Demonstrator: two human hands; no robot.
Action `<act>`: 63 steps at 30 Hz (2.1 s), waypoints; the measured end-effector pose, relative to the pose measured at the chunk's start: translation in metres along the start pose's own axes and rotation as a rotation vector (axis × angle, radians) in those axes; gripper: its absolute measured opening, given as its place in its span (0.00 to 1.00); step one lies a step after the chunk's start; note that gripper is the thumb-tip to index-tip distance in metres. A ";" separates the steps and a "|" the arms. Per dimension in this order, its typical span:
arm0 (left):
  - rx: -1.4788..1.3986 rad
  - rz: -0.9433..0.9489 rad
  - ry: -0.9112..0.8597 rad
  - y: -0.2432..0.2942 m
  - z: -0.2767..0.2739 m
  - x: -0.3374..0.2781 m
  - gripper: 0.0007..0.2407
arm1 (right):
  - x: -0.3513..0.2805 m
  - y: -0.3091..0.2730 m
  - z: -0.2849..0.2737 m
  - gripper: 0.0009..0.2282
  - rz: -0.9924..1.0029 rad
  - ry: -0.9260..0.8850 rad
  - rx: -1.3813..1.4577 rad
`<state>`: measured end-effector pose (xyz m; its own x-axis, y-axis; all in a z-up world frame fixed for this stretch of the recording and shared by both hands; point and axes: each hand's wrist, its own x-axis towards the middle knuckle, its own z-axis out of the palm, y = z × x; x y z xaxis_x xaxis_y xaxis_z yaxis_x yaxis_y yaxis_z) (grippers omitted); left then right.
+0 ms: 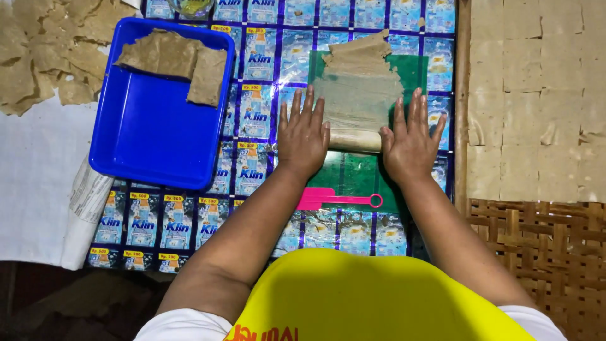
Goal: Preparing and rolling thin dough wrappers for food production.
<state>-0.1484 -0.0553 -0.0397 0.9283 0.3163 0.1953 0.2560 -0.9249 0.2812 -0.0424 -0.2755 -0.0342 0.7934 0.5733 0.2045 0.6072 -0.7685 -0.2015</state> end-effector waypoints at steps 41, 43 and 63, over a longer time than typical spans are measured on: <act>-0.409 -0.272 0.360 -0.041 -0.002 -0.072 0.28 | -0.051 0.045 -0.054 0.03 -0.109 0.090 -0.135; -0.387 -0.265 0.362 -0.041 -0.002 -0.071 0.27 | -0.044 0.058 -0.053 0.03 -0.123 0.104 -0.150; -0.354 -0.251 0.379 -0.041 0.001 -0.072 0.27 | -0.027 0.047 -0.037 0.02 -0.213 0.049 -0.088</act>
<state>-0.2253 -0.0404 -0.0659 0.6727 0.6307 0.3870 0.2891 -0.7054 0.6472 -0.0366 -0.3374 -0.0138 0.6438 0.7122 0.2798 0.7528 -0.6550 -0.0649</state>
